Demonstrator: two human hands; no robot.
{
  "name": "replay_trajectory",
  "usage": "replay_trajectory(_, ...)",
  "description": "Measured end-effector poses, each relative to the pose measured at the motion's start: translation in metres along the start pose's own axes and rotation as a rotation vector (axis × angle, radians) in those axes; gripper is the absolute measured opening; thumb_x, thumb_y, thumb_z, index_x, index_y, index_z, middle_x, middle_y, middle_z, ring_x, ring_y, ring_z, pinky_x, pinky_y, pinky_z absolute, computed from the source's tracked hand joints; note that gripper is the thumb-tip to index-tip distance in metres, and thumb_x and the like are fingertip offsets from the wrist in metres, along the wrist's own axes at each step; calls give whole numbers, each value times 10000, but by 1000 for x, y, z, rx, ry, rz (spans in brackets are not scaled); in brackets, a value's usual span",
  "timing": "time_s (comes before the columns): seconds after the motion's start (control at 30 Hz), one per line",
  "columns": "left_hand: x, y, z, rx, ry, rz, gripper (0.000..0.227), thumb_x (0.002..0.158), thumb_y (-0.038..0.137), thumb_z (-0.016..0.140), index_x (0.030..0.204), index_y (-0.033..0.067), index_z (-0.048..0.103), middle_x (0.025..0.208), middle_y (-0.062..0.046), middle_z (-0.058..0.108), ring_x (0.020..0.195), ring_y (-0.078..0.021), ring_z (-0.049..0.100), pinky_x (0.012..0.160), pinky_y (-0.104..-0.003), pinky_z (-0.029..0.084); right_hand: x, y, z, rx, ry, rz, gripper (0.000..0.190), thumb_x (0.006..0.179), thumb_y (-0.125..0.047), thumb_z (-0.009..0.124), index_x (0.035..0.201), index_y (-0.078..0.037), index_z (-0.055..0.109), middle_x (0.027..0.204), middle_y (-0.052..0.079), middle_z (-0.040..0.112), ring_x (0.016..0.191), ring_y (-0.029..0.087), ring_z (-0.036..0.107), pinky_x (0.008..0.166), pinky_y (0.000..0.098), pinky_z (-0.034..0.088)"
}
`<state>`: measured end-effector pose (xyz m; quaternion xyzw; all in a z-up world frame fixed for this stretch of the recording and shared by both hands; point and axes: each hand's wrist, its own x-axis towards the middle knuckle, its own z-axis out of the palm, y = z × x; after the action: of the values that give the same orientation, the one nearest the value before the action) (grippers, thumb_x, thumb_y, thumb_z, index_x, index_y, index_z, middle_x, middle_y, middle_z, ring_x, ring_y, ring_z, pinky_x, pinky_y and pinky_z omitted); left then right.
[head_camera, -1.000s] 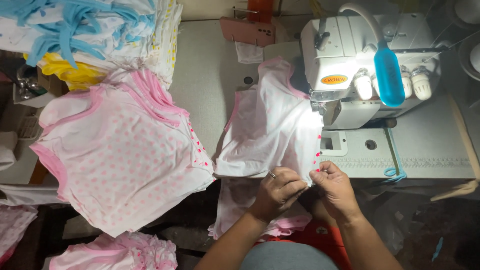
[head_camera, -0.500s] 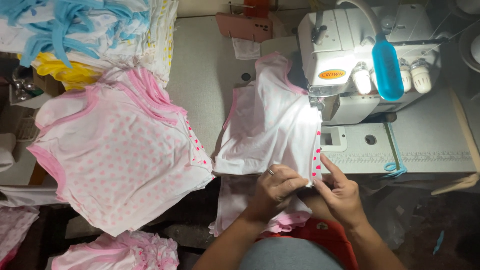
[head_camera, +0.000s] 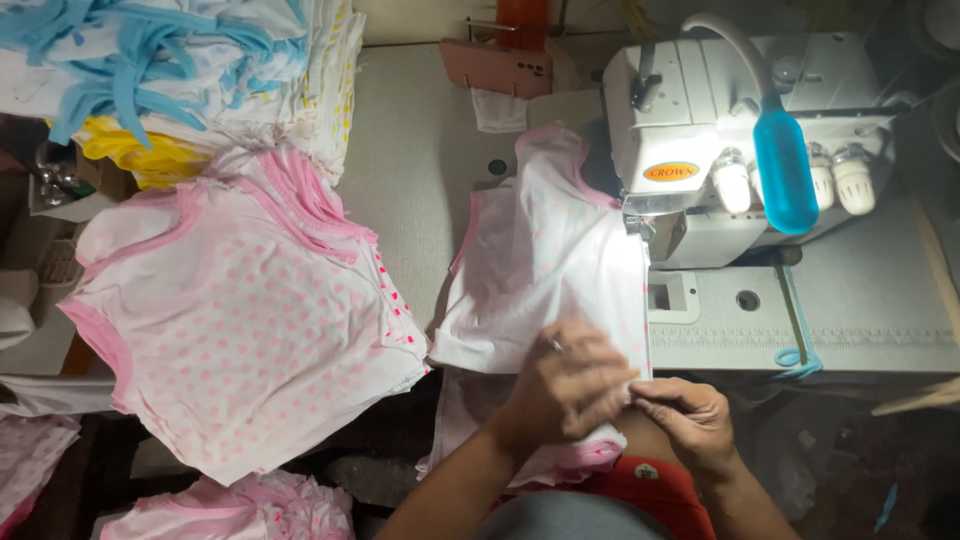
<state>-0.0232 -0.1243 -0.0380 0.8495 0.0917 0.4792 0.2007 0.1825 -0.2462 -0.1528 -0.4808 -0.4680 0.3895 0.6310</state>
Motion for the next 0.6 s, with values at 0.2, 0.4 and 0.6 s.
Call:
replay_trajectory(0.2,49,-70,14,387,-4,-336,352,984,285,637,1295,134,706,1359,-60,703,1380,-368,580,1209,-624,322,49,18,2,-7,39,104,257,796,84,770,1047,29,781,1012,185,807,926,216,788,896,267,644)
replay_trajectory(0.4,76,-141,15,449,-96,-423,343,994,340,578,1289,243,722,1302,4,733,1354,-342,592,1222,-602,210,119,-17,22,-71,111,-81,206,832,126,711,1027,84,764,815,204,786,800,196,725,719,402,615)
replay_trajectory(0.6,136,-149,-24,445,-206,-701,212,840,348,642,911,232,806,916,4,792,1058,-282,743,939,-472,557,153,-52,34,-517,160,-319,133,961,-29,708,1034,-6,816,699,153,745,578,213,713,546,348,548)
